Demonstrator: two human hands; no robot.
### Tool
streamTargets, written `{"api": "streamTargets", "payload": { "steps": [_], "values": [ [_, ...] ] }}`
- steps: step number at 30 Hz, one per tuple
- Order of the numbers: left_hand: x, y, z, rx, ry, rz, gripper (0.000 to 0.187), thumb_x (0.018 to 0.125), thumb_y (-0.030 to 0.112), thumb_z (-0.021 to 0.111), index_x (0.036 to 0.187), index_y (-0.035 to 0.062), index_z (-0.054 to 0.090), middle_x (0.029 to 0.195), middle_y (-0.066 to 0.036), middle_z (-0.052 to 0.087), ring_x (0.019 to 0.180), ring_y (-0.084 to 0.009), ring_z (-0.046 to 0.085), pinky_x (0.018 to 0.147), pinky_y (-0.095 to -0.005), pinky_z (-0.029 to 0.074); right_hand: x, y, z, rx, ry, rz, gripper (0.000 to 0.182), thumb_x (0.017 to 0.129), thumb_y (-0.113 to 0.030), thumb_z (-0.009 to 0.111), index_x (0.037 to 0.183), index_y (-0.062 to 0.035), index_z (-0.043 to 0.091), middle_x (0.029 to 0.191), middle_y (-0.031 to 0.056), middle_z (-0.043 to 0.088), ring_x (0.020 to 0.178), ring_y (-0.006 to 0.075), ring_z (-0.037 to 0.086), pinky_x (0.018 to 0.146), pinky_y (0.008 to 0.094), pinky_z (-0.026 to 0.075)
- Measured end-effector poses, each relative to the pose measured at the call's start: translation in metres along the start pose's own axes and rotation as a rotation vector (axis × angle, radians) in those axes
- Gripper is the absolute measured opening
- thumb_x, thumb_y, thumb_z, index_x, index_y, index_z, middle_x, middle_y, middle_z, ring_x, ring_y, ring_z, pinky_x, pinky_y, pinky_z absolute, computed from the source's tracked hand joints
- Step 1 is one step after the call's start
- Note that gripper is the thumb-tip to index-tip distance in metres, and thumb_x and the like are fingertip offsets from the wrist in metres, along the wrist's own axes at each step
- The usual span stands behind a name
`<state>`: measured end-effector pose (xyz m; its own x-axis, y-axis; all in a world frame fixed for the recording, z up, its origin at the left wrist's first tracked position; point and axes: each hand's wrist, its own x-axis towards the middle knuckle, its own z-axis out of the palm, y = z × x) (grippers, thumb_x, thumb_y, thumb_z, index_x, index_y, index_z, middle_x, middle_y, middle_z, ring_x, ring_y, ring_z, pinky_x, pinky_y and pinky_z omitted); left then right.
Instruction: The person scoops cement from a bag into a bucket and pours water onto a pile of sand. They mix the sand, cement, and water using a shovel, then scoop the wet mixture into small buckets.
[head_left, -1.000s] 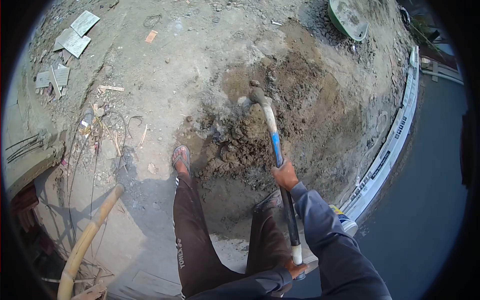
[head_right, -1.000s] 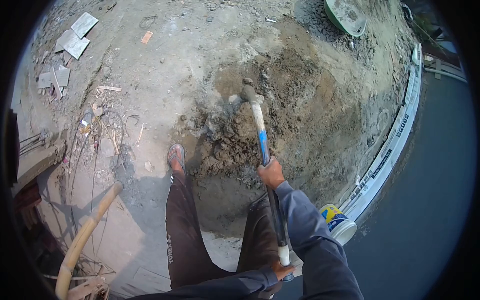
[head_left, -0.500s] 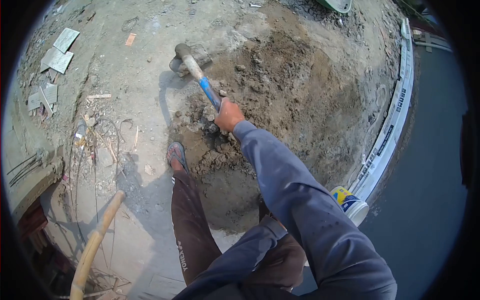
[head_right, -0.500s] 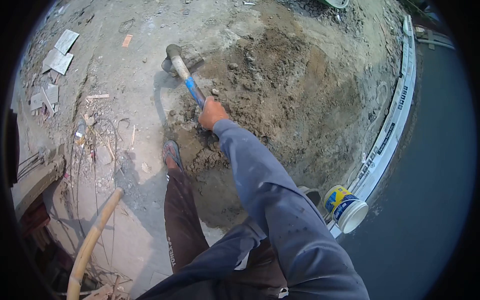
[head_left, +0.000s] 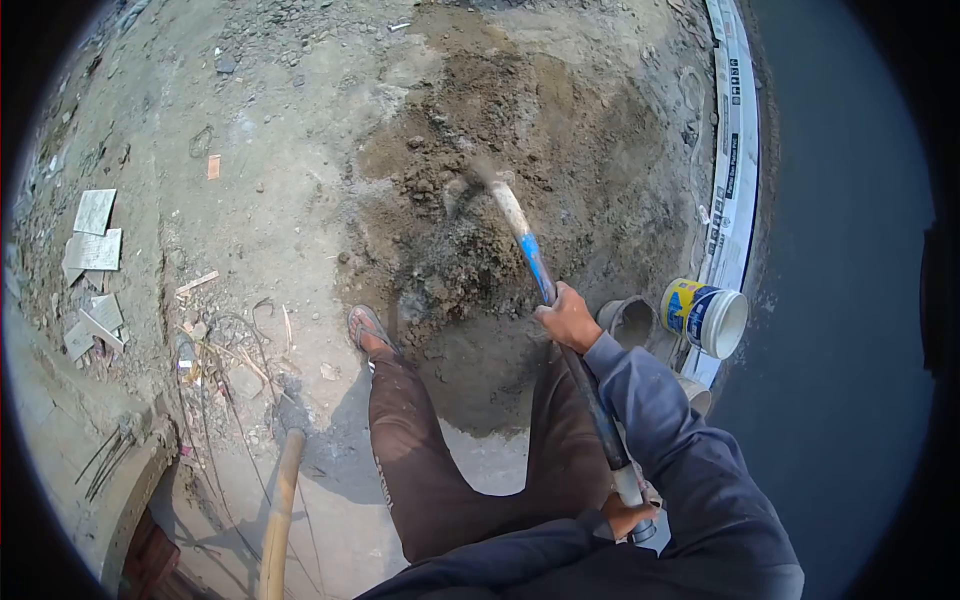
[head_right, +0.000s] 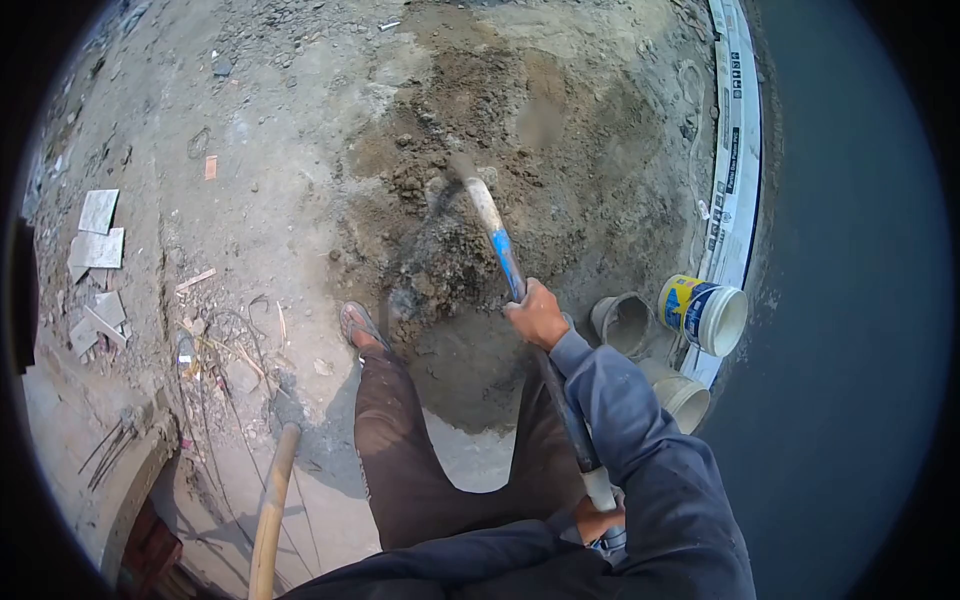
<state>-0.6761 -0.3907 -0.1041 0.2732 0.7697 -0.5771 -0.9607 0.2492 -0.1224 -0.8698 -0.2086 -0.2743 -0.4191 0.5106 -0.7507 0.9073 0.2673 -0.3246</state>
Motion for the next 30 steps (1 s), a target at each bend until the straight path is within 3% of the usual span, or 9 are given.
{"api": "streamTargets", "payload": {
  "steps": [1,6,8,12,18,20,22,27,30],
  "values": [
    [0.007,-0.006,-0.010,-0.016,-0.112,0.052,0.017,0.075,0.009,0.067,0.088,0.0033,0.058,0.081,-0.006,0.062,0.076,-0.0162,0.061,0.064,-0.0306,0.049,0.007,0.000,-0.010,0.065,0.062,-0.008,0.031,0.071,-0.019,0.062,0.091,0.0029,0.052,0.076,0.0210,0.060,0.075,0.0341,0.062,0.070,0.0406,0.047],
    [0.062,0.044,-0.134,0.512,0.432,0.247,0.023,0.075,0.011,0.069,0.086,0.0017,0.051,0.070,-0.006,0.059,0.058,-0.0127,0.058,0.055,-0.0290,0.048,0.109,0.007,-0.007,0.326,0.360,-0.081,0.031,0.073,-0.017,0.063,0.094,0.0020,0.050,0.079,0.0203,0.061,0.077,0.0336,0.062,0.071,0.0407,0.048],
    [0.077,0.067,-0.189,0.572,0.563,0.101,0.022,0.075,0.012,0.069,0.084,0.0015,0.052,0.066,-0.006,0.059,0.055,-0.0124,0.058,0.052,-0.0294,0.048,0.142,0.023,0.033,0.346,0.405,-0.077,0.032,0.074,-0.017,0.063,0.095,0.0023,0.050,0.082,0.0223,0.061,0.082,0.0366,0.062,0.074,0.0412,0.048],
    [0.055,-0.027,-0.199,0.493,0.670,-0.051,0.020,0.073,0.010,0.068,0.080,0.0009,0.052,0.064,-0.008,0.059,0.055,-0.0153,0.060,0.052,-0.0296,0.049,0.115,0.119,0.138,0.360,0.148,0.223,0.042,0.073,-0.020,0.063,0.106,0.0018,0.048,0.102,0.0257,0.059,0.098,0.0407,0.056,0.090,0.0431,0.042],
    [-0.005,-0.125,-0.161,0.711,0.696,-0.117,0.026,0.071,0.014,0.071,0.081,-0.0004,0.052,0.065,-0.009,0.060,0.056,-0.0176,0.062,0.053,-0.0319,0.050,-0.003,0.148,0.094,0.632,0.026,0.318,0.040,0.074,-0.016,0.060,0.107,0.0018,0.046,0.082,0.0183,0.060,0.061,0.0290,0.063,0.051,0.0392,0.050],
    [-0.001,-0.132,-0.160,0.816,0.677,-0.053,0.026,0.071,0.015,0.071,0.082,-0.0001,0.052,0.065,-0.009,0.060,0.057,-0.0172,0.062,0.054,-0.0318,0.050,-0.029,0.162,0.075,0.872,0.124,0.298,0.032,0.075,-0.012,0.058,0.102,0.0004,0.044,0.064,0.0103,0.054,0.041,0.0188,0.053,0.033,0.0322,0.041],
    [0.011,-0.107,-0.177,0.905,0.647,-0.111,0.044,0.069,0.027,0.070,0.101,0.0010,0.056,0.085,-0.017,0.064,0.078,-0.0305,0.064,0.071,-0.0388,0.049,-0.017,0.156,0.034,0.923,0.251,0.200,0.028,0.076,-0.010,0.057,0.098,0.0002,0.042,0.055,0.0061,0.048,0.037,0.0153,0.048,0.032,0.0311,0.039],
    [0.065,0.066,-0.252,1.255,0.607,0.079,0.042,0.067,0.024,0.070,0.099,0.0020,0.056,0.085,-0.018,0.064,0.080,-0.0348,0.062,0.071,-0.0398,0.048,0.089,0.142,0.037,0.909,0.530,0.113,0.025,0.075,-0.008,0.056,0.094,0.0013,0.043,0.059,0.0080,0.051,0.039,0.0160,0.050,0.034,0.0315,0.042],
    [0.018,0.005,-0.284,1.086,0.689,-0.092,0.037,0.067,0.020,0.068,0.095,0.0010,0.055,0.075,-0.015,0.063,0.068,-0.0287,0.063,0.064,-0.0381,0.050,0.111,0.163,0.136,0.843,0.378,0.352,0.028,0.074,-0.009,0.059,0.093,0.0014,0.041,0.060,0.0075,0.050,0.041,0.0165,0.051,0.035,0.0324,0.043]
  ]
}}
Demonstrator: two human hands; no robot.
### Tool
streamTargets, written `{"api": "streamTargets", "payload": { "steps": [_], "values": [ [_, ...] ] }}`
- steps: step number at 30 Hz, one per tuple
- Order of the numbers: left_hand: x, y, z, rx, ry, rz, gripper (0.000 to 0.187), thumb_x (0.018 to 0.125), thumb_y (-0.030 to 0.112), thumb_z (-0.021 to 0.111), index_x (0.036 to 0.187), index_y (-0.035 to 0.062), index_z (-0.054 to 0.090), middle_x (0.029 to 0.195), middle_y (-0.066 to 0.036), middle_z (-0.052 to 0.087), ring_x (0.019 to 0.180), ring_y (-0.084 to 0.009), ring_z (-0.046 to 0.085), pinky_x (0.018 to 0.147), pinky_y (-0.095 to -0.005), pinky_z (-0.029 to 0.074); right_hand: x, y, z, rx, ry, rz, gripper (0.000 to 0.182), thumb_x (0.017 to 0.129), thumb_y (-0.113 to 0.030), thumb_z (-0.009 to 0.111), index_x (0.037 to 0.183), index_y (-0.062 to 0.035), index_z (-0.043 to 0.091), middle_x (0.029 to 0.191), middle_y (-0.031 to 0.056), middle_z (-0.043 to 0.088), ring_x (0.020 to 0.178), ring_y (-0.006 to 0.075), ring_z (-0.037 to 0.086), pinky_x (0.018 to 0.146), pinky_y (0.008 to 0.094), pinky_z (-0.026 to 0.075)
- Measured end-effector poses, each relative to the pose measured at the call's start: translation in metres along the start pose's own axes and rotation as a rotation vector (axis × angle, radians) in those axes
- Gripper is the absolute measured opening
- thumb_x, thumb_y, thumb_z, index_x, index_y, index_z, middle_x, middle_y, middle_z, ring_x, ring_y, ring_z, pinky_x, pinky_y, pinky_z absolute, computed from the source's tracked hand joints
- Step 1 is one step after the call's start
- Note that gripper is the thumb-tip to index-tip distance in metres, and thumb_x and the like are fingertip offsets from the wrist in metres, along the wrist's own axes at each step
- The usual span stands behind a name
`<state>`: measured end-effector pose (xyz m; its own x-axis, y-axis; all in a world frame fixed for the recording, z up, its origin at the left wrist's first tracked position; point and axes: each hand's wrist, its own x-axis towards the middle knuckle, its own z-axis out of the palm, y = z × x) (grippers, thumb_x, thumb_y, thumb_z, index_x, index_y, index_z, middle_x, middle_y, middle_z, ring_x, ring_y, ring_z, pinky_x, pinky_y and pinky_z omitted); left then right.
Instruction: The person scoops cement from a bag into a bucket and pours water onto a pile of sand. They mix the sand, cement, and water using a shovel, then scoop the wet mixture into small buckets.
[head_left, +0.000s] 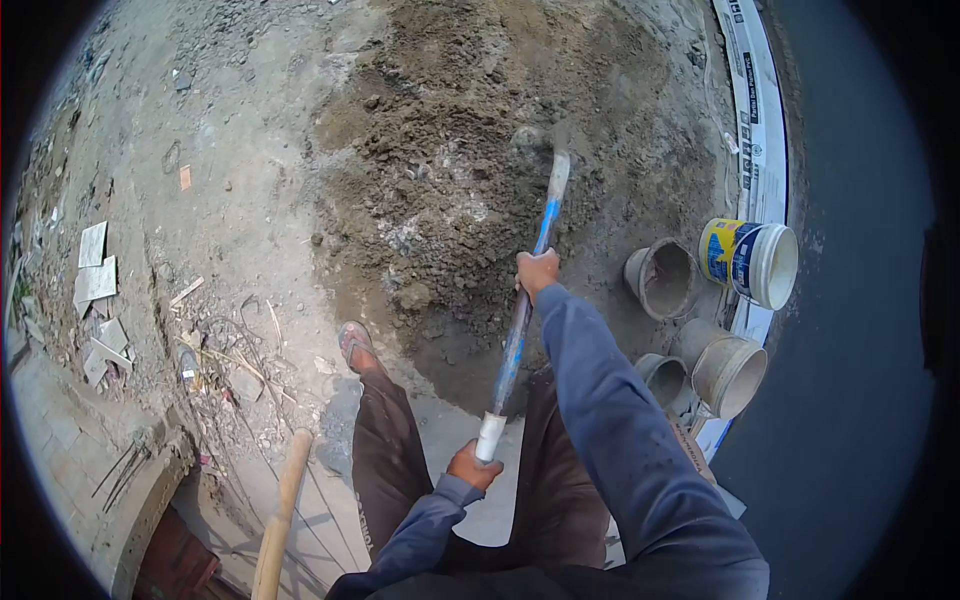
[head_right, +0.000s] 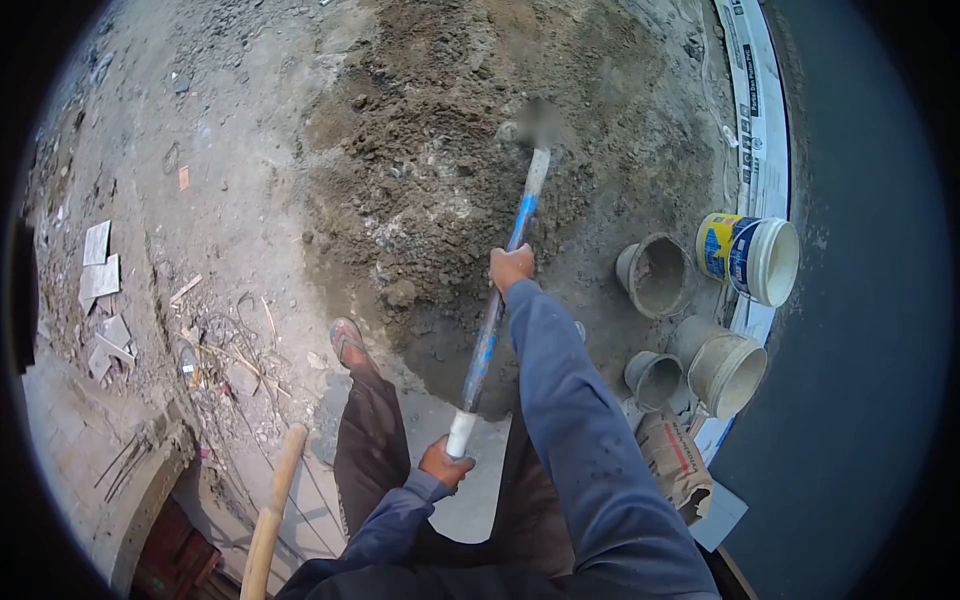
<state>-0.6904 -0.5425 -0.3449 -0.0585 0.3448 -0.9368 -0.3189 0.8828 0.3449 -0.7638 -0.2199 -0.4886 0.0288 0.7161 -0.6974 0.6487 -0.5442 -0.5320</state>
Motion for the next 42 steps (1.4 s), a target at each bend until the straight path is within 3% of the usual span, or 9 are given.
{"api": "streamTargets", "payload": {
  "steps": [3,11,15,20,26,32,34,36,42],
  "values": [
    [-0.069,-0.029,0.037,-0.256,-0.005,-0.165,0.031,0.068,0.017,0.067,0.091,-0.0004,0.055,0.064,-0.010,0.060,0.051,-0.0155,0.059,0.052,-0.0321,0.049,-0.052,0.075,0.006,-0.205,-0.089,0.076,0.037,0.075,-0.010,0.060,0.103,0.0046,0.040,0.063,0.0102,0.054,0.041,0.0170,0.051,0.035,0.0325,0.042],
    [-0.112,-0.034,0.076,-0.162,0.151,0.020,0.039,0.067,0.026,0.070,0.094,0.0023,0.056,0.084,-0.017,0.064,0.078,-0.0323,0.064,0.073,-0.0393,0.050,-0.131,-0.007,-0.035,-0.058,-0.195,-0.048,0.036,0.075,-0.010,0.059,0.105,0.0015,0.043,0.059,0.0085,0.052,0.039,0.0166,0.052,0.033,0.0308,0.040],
    [0.000,0.011,0.044,-0.293,0.104,0.044,0.031,0.070,0.018,0.068,0.091,0.0011,0.053,0.073,-0.014,0.062,0.064,-0.0268,0.063,0.059,-0.0377,0.049,-0.048,-0.073,0.026,-0.242,-0.115,-0.417,0.035,0.074,-0.019,0.062,0.098,0.0042,0.051,0.087,0.0238,0.061,0.083,0.0379,0.062,0.074,0.0417,0.049],
    [-0.072,-0.003,0.093,-0.588,-0.022,-0.177,0.032,0.069,0.013,0.069,0.090,-0.0012,0.049,0.066,-0.009,0.060,0.051,-0.0163,0.059,0.050,-0.0306,0.048,-0.078,0.051,0.037,-0.607,-0.281,-0.041,0.040,0.074,-0.017,0.061,0.106,0.0029,0.048,0.102,0.0262,0.059,0.099,0.0403,0.057,0.088,0.0434,0.045],
    [-0.169,-0.049,0.078,-0.306,-0.138,-0.168,0.039,0.069,0.014,0.069,0.100,-0.0035,0.050,0.065,-0.010,0.061,0.054,-0.0175,0.061,0.052,-0.0318,0.050,-0.152,0.090,-0.039,-0.074,-0.232,0.190,0.039,0.075,-0.012,0.058,0.107,0.0041,0.042,0.063,0.0124,0.055,0.039,0.0190,0.053,0.033,0.0324,0.042],
    [-0.136,-0.025,0.078,-0.014,-0.015,0.066,0.037,0.070,0.024,0.068,0.096,0.0013,0.055,0.078,-0.018,0.064,0.071,-0.0309,0.064,0.065,-0.0402,0.049,-0.133,0.010,-0.103,0.084,-0.109,0.029,0.030,0.077,-0.006,0.057,0.099,0.0025,0.039,0.058,0.0075,0.049,0.038,0.0158,0.049,0.031,0.0305,0.038],
    [-0.072,-0.012,0.066,0.010,0.018,0.236,0.034,0.071,0.015,0.067,0.095,-0.0020,0.052,0.065,-0.011,0.058,0.055,-0.0183,0.059,0.053,-0.0335,0.047,-0.078,-0.012,-0.094,0.109,-0.045,-0.086,0.026,0.077,-0.006,0.057,0.094,0.0041,0.040,0.060,0.0087,0.050,0.038,0.0159,0.050,0.032,0.0306,0.039],
    [-0.028,0.010,0.039,0.034,-0.017,0.133,0.034,0.070,0.021,0.067,0.093,0.0003,0.052,0.075,-0.017,0.062,0.068,-0.0304,0.063,0.061,-0.0402,0.049,-0.034,-0.024,-0.073,0.047,-0.023,-0.135,0.027,0.077,-0.008,0.058,0.094,0.0053,0.042,0.063,0.0121,0.055,0.042,0.0188,0.053,0.036,0.0321,0.043],
    [-0.122,-0.053,0.048,-0.236,-0.069,-0.185,0.032,0.070,0.014,0.067,0.092,-0.0020,0.051,0.066,-0.008,0.059,0.050,-0.0150,0.059,0.048,-0.0296,0.048,-0.100,0.134,-0.009,-0.302,-0.072,0.201,0.032,0.073,-0.011,0.060,0.098,0.0042,0.048,0.071,0.0163,0.059,0.049,0.0217,0.060,0.042,0.0348,0.048]
  ]
}}
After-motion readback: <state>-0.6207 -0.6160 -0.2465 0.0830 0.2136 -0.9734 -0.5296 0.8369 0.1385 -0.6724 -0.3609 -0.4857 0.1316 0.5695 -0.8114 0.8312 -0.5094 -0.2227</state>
